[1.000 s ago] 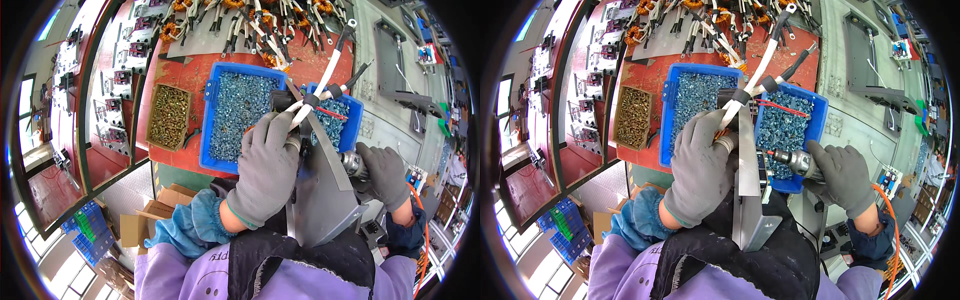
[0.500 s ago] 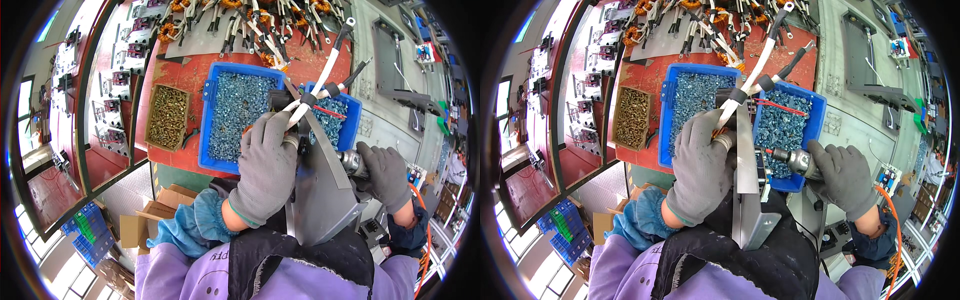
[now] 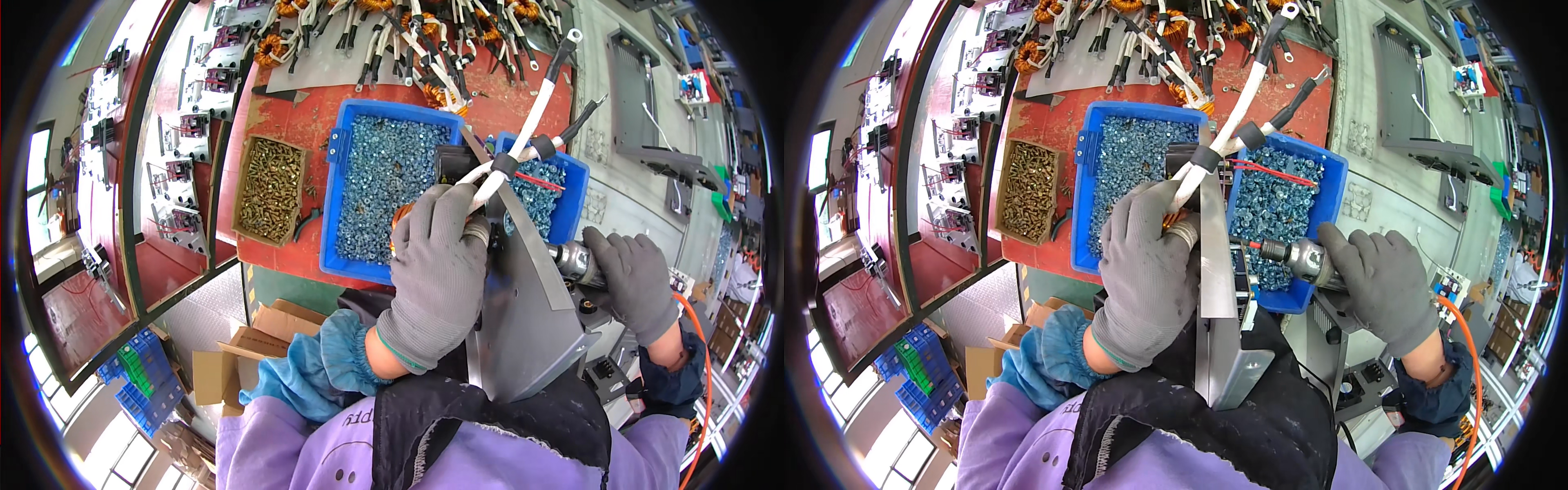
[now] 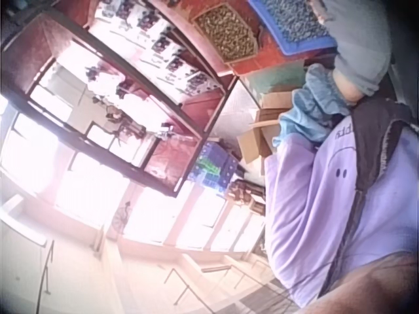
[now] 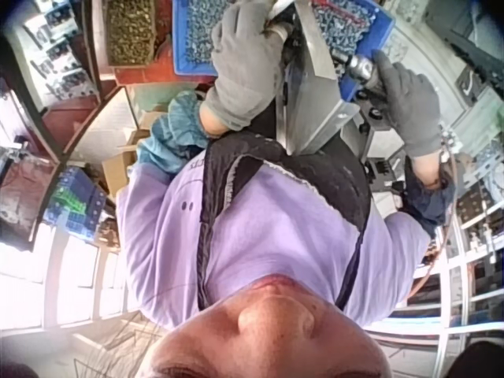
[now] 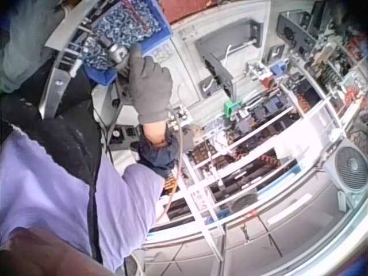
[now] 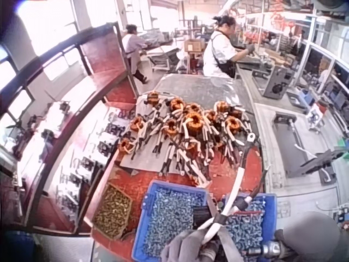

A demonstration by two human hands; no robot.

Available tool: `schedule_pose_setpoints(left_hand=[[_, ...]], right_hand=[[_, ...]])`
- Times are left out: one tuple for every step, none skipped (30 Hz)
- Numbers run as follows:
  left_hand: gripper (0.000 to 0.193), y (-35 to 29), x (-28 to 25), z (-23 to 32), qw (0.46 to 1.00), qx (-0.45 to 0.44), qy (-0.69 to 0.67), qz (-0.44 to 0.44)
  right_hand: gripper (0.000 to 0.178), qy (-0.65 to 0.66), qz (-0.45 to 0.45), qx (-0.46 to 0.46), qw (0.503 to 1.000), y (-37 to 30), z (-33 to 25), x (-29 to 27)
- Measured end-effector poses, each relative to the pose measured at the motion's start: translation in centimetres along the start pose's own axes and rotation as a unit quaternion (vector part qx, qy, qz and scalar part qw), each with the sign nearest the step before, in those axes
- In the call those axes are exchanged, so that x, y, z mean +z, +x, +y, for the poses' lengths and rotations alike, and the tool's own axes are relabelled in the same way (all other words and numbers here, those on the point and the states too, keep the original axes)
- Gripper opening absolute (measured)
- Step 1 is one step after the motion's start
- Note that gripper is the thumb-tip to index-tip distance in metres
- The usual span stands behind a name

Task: Assembling electrical components and coils onto a metal base plate using an electric screwdriver.

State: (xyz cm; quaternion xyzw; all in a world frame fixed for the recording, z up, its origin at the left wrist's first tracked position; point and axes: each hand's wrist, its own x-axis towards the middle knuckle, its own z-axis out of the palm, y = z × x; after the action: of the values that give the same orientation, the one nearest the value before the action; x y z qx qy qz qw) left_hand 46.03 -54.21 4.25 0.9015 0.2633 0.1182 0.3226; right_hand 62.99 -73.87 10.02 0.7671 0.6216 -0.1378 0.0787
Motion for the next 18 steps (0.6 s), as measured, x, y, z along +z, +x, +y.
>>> schedule_pose_setpoints(left_hand=[[0.026, 0.0, 0.1, 0.0, 1.0, 0.002, 0.001, 0.005], [0.028, 0.0, 0.1, 0.1, 0.999, 0.007, 0.031, 0.02], [0.029, 0.0, 0.2, 0.1, 0.999, 0.008, 0.045, 0.028], [0.031, 0.1, 0.2, 0.1, 0.998, 0.009, 0.06, 0.037], [0.03, 0.1, 0.2, 0.2, 0.997, 0.015, 0.061, 0.046], [0.03, 0.1, 0.2, 0.2, 0.997, 0.018, 0.061, 0.051], [0.03, 0.1, 0.1, 0.3, 0.996, 0.021, 0.062, 0.056], [0.03, 0.1, 0.1, 0.4, 0.997, 0.017, 0.065, 0.048], [0.03, 0.0, 0.0, 0.6, 0.997, 0.015, 0.066, 0.045], [0.03, -0.1, 0.0, 0.7, 0.997, 0.013, 0.068, 0.041], [0.03, -0.3, -0.1, 0.8, 0.998, -0.008, 0.045, 0.04], [0.03, -0.4, -0.1, 1.0, 0.999, -0.025, 0.024, 0.036], [0.03, -0.5, -0.2, 0.9, 0.998, -0.011, 0.025, 0.051], [0.03, -0.6, -0.2, 1.0, 0.998, -0.017, 0.022, 0.052], [0.03, -0.6, -0.2, 1.1, 0.998, 0.001, 0.045, 0.047], [0.03, -0.6, -0.2, 1.1, 0.997, 0.018, 0.069, 0.042], [0.03, -0.5, -0.3, 1.2, 0.996, 0.016, 0.07, 0.043], [0.028, -0.5, -0.4, 1.4, 0.998, -0.008, 0.036, 0.051]], right_hand=[[0.08, 0.01, 0.01, -0.002, 1.0, 0.0, 0.0, -0.1], [0.081, 0.02, 0.019, 0.0, 1.0, 0.0, 0.0, -0.1], [0.081, 0.017, 0.021, -0.005, 1.0, 0.0, 0.0, -0.1], [0.081, 0.025, 0.021, -0.005, 0.999, 0.0, 0.0, -0.1], [0.081, 0.03, 0.021, -0.001, 0.999, 0.0, -0.1, 0.0], [0.081, 0.033, 0.023, -0.006, 0.999, 0.0, -0.1, 0.1], [0.081, 0.028, 0.021, -0.004, 0.999, 0.0, -0.1, 0.2], [0.081, 0.028, 0.012, 0.004, 1.0, 0.0, -0.1, 0.3], [0.081, 0.023, 0.02, -0.003, 1.0, -0.1, -0.1, 0.3], [0.079, 0.013, 0.015, -0.007, 1.0, -0.2, -0.1, 0.3], [0.078, 0.009, 0.01, -0.006, 1.0, -0.3, -0.1, 0.4], [0.078, 0.002, 0.011, -0.01, 1.0, -0.3, -0.1, 0.5], [0.077, 0.012, 0.021, -0.01, 1.0, -0.4, -0.1, 0.5], [0.077, 0.021, 0.031, -0.01, 0.999, -0.4, -0.2, 0.6], [0.077, 0.02, 0.031, -0.011, 0.999, -0.4, -0.3, 0.8], [0.076, 0.019, 0.037, -0.008, 0.999, -0.4, -0.4, 0.9], [0.076, 0.018, 0.044, -0.005, 0.999, -0.4, -0.5, 1.0], [0.076, 0.017, 0.044, -0.006, 0.999, -0.4, -0.5, 1.0]])
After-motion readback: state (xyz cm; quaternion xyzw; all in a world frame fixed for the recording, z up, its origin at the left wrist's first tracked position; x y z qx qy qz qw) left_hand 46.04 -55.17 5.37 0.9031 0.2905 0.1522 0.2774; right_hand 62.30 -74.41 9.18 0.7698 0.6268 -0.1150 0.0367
